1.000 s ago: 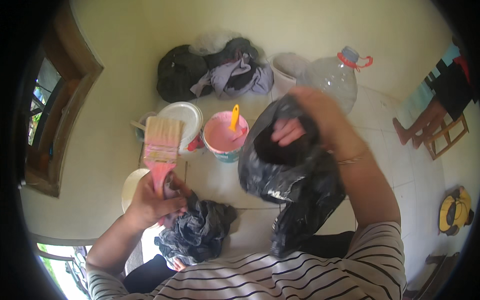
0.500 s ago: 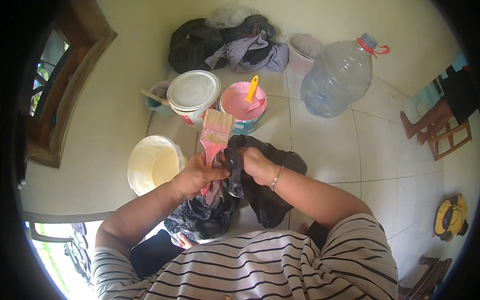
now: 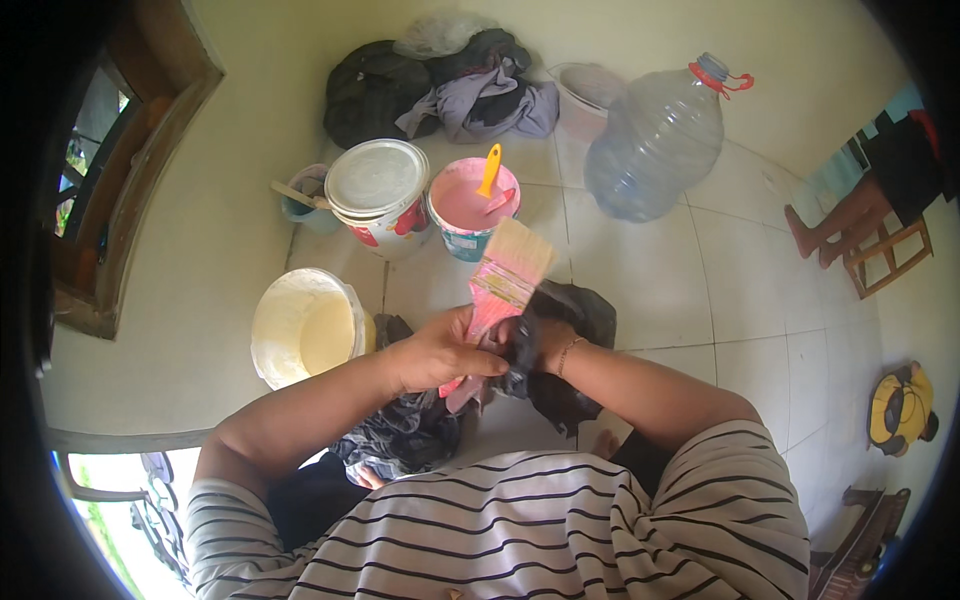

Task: The person mixes white paint in a bucket with a wooden stick, pours water from a large plastic jug into another container, and then stirs pink paint in a smaller bucket before cleaning a paintbrush with a cloth and looking through a plastic bag for sandpaper.

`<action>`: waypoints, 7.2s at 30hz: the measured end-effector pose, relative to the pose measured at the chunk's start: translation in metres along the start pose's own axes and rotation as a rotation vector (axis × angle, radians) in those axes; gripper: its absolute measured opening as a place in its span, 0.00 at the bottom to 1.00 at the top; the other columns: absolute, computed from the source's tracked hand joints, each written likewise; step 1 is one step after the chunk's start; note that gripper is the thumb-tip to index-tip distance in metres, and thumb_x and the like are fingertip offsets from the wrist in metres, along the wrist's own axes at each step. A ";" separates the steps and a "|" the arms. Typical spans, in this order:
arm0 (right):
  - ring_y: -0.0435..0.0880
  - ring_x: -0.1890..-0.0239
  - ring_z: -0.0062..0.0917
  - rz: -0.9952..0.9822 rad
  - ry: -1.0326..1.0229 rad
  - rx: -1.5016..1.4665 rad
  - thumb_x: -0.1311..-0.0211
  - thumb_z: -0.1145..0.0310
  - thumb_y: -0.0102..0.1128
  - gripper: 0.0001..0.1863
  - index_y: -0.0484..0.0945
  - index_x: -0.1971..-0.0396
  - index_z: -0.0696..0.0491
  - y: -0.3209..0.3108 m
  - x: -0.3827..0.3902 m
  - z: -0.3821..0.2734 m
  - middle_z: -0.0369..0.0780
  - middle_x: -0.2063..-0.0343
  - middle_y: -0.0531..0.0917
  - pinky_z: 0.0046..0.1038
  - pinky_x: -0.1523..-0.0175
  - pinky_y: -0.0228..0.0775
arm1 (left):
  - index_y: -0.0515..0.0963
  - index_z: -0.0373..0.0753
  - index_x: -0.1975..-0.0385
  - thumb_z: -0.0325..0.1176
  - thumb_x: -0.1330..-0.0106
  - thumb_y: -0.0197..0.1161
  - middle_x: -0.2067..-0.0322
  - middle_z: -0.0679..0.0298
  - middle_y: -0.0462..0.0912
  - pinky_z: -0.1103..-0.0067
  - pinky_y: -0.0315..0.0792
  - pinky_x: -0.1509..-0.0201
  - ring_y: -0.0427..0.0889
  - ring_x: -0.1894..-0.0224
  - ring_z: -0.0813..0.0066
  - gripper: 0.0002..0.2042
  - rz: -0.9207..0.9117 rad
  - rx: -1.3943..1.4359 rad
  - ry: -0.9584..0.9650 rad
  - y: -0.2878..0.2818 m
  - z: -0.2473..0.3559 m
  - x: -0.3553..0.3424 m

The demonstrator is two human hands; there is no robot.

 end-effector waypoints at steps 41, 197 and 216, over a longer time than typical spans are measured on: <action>0.81 0.68 0.32 0.035 0.085 0.061 0.44 0.65 0.56 0.11 0.79 0.69 0.59 -0.011 -0.012 -0.019 0.45 0.72 0.81 0.31 0.61 0.72 | 0.63 0.37 0.63 0.16 0.44 0.58 0.74 0.59 0.77 0.74 0.79 0.68 0.83 0.71 0.69 0.14 0.243 0.270 0.110 -0.026 0.029 0.040; 0.81 0.70 0.40 -0.201 0.030 0.348 0.50 0.71 0.54 0.05 0.74 0.73 0.55 0.048 -0.089 0.009 0.45 0.75 0.79 0.39 0.67 0.73 | 0.66 0.35 0.64 0.14 0.43 0.57 0.42 0.56 0.65 0.73 0.80 0.63 0.81 0.65 0.74 0.12 0.212 0.226 0.135 -0.016 0.029 0.069; 0.81 0.70 0.41 -0.242 -0.032 0.354 0.49 0.70 0.54 0.06 0.74 0.71 0.55 0.086 -0.059 0.025 0.45 0.75 0.80 0.39 0.67 0.73 | 0.66 0.35 0.65 0.15 0.44 0.59 0.46 0.58 0.68 0.75 0.80 0.63 0.80 0.66 0.74 0.12 0.285 0.215 0.069 -0.026 0.016 0.068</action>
Point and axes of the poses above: each hand's wrist, its own x-axis away from the middle knuckle, its own y-axis out of the palm, z = x × y, the point moved 3 cm from there along -x, towards the middle knuckle
